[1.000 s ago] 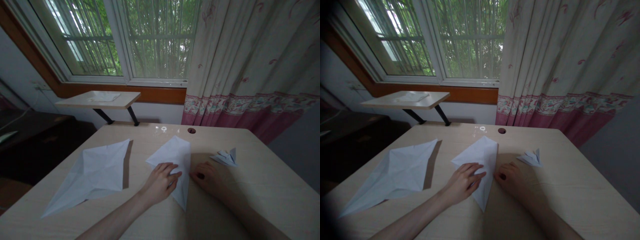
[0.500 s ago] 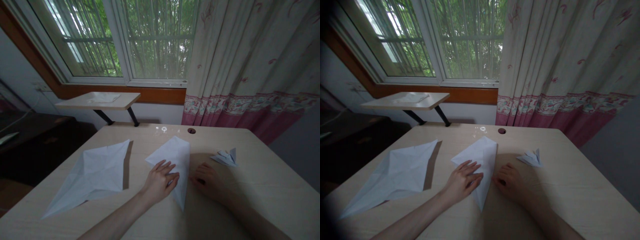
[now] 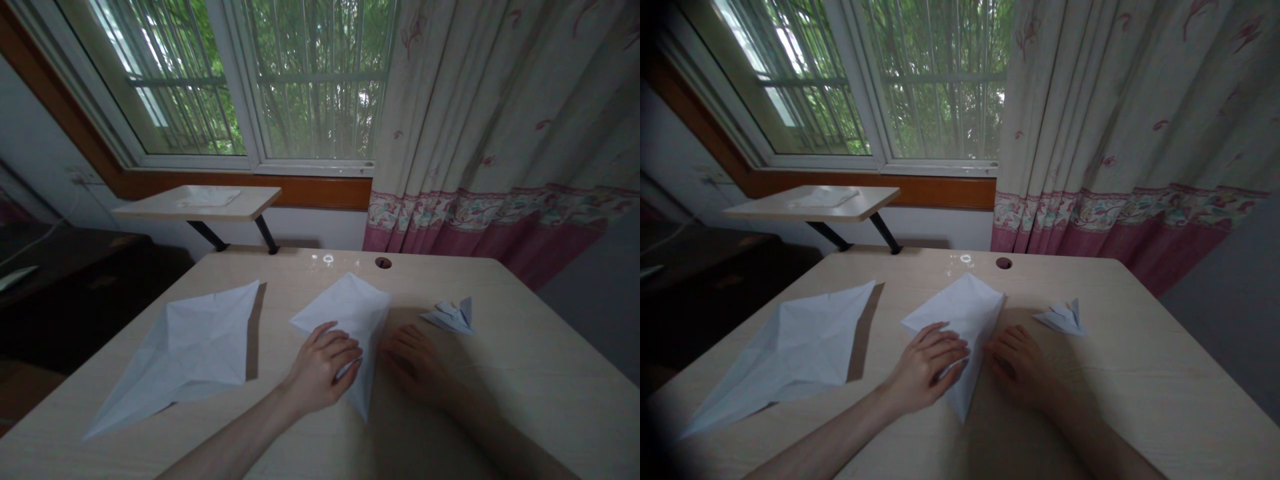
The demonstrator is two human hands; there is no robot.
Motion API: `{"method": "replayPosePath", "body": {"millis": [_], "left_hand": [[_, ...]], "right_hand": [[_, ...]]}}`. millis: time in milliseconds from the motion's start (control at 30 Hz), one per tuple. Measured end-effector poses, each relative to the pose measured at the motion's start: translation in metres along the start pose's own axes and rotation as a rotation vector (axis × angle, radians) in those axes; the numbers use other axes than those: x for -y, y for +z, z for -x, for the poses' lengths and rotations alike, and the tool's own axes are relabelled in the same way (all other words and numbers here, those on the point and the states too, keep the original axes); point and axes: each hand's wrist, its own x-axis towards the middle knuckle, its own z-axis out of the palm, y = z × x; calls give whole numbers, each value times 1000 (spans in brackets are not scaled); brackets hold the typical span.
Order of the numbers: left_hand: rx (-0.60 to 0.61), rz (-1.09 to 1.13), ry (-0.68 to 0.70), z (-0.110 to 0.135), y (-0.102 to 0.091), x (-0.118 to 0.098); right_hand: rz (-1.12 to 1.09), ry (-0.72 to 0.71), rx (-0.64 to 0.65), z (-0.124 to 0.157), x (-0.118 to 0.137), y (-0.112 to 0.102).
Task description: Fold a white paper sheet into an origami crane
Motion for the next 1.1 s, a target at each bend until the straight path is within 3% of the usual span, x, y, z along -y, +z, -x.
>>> {"method": "replayPosePath", "body": {"millis": [300, 400, 633, 1100], "left_hand": [[125, 59, 136, 0, 1, 0], [155, 86, 155, -1, -1, -1], [229, 165, 145, -1, -4, 0], [253, 158, 162, 0, -3, 0]], "right_hand": [[153, -57, -75, 9, -10, 4], [198, -59, -35, 8, -11, 6], [162, 73, -95, 5, -7, 7], [163, 148, -17, 5, -12, 10]]}}
